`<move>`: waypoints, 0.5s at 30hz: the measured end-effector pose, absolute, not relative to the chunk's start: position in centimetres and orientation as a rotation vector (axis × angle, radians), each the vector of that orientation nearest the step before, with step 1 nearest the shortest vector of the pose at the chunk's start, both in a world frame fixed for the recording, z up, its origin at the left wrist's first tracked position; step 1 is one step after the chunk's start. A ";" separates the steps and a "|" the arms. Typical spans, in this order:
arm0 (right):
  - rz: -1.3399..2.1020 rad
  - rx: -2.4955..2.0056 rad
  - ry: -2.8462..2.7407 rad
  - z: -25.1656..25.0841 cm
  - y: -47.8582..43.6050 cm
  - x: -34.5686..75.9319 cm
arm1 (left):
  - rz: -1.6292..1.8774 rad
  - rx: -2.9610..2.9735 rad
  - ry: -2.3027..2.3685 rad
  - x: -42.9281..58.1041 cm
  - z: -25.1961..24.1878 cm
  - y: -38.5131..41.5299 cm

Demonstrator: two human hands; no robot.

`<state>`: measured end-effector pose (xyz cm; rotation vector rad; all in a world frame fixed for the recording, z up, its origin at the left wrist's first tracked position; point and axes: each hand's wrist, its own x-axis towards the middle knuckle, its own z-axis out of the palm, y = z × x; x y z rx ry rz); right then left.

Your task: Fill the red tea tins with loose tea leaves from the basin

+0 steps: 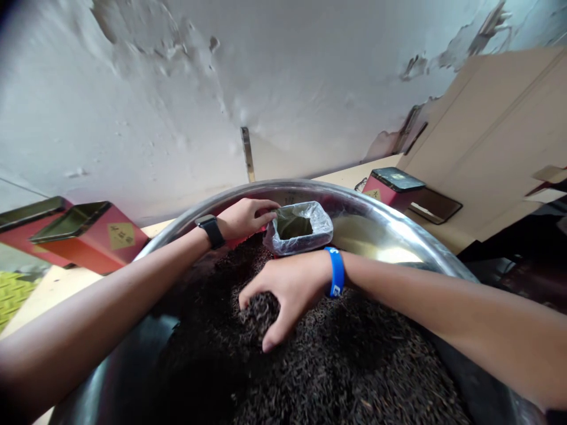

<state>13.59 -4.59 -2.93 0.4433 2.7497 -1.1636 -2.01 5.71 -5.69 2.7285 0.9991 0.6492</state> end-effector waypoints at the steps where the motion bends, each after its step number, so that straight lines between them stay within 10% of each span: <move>1: -1.107 0.513 2.835 -2.3 -4.2 14.0 | 0.653 2.718 0.992 -2.0 -5.6 5.6; 9: -0.309 1.251 3.155 -2.1 0.2 18.0 | 0.634 2.686 0.901 -1.6 -4.5 4.3; 15: -0.323 1.194 2.749 -6.3 1.7 18.7 | 0.546 2.715 0.865 -1.2 -4.6 3.9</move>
